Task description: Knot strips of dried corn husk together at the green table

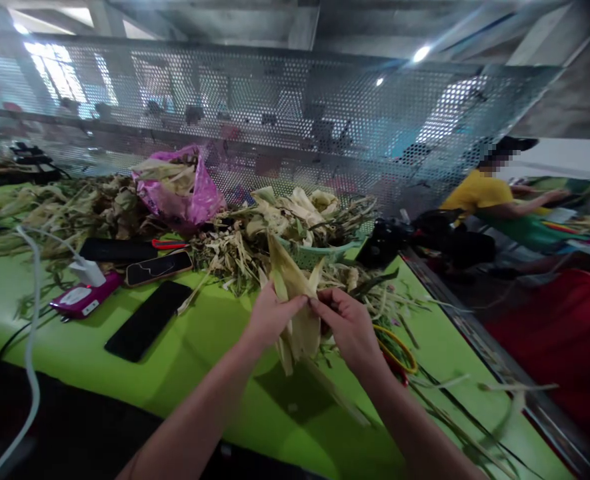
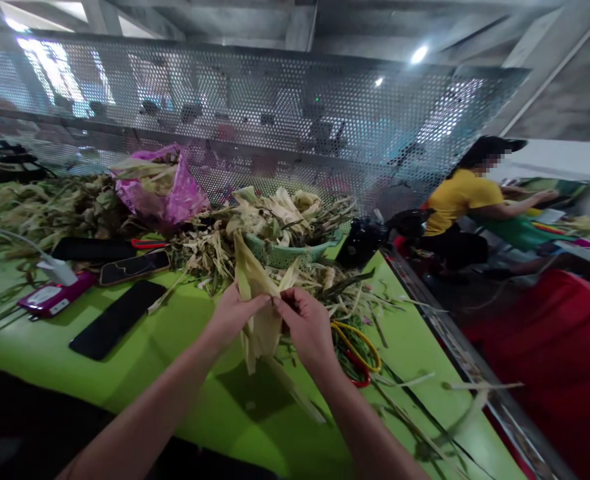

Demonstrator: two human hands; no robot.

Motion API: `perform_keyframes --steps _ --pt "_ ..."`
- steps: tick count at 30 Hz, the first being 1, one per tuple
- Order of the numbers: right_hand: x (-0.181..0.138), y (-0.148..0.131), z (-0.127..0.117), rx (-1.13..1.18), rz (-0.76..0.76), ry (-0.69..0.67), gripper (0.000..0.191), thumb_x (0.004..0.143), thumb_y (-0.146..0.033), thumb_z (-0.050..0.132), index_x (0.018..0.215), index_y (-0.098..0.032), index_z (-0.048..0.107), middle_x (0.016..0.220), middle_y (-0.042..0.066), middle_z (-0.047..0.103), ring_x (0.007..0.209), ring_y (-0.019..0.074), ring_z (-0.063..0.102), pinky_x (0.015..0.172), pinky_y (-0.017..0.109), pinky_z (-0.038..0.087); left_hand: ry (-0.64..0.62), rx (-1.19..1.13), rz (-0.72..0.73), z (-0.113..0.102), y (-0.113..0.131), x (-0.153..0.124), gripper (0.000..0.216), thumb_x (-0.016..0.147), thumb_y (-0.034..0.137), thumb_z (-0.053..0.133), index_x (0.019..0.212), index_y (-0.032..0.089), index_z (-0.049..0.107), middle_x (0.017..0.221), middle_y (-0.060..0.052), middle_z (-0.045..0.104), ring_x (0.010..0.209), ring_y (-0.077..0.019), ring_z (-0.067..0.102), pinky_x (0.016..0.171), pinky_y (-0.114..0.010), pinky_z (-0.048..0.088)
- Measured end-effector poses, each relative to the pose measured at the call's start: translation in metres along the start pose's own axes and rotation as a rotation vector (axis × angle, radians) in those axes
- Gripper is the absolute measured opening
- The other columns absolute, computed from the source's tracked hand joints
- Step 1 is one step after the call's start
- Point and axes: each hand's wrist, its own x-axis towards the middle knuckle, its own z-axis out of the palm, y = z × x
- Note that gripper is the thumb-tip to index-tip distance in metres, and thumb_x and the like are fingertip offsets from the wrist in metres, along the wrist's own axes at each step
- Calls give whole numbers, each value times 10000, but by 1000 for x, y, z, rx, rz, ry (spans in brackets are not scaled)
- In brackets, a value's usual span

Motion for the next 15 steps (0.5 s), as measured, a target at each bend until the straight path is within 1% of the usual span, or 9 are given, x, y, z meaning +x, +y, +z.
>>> perform_keyframes --steps 2,5,7,9,12,15 --pt "1 -1 0 129 58 -33 276 777 -446 611 711 -184 557 565 -31 510 479 116 458 458 238 371 -44 -48 -50 1 0 -1 192 671 216 680 837 131 636 815 -69 680 711 -162 614 682 -272 482" --pt "1 -5 -1 203 79 -67 286 777 -444 617 682 -178 573 541 -29 521 475 111 463 469 235 378 -9 -54 -95 0 1 -2 135 654 174 679 779 128 656 761 -49 684 657 -145 610 654 -259 484" --pt "0 -7 -2 222 87 -87 276 775 -431 626 686 -173 590 545 -25 533 482 112 472 478 236 388 -5 -56 -120 -1 0 -1 141 657 176 682 786 122 667 765 -50 690 650 -140 612 646 -255 486" --pt "0 -8 -3 235 92 -93 260 765 -424 643 717 -170 606 574 -20 549 491 111 480 483 237 398 -27 -66 -132 -3 -2 0 163 659 195 695 802 117 679 791 -61 699 672 -144 621 663 -259 492" --pt "1 -7 -5 232 74 -62 261 722 -418 693 765 -174 613 646 -16 562 516 103 486 487 230 409 -64 -83 -130 -3 -6 1 206 644 215 721 826 122 693 822 -71 711 710 -157 635 695 -270 498" --pt "2 -5 -6 195 51 -42 285 683 -415 731 772 -170 615 665 -10 555 533 98 473 489 222 413 -72 -89 -109 -3 -9 2 211 638 209 725 830 126 699 824 -70 714 717 -160 635 703 -272 497"
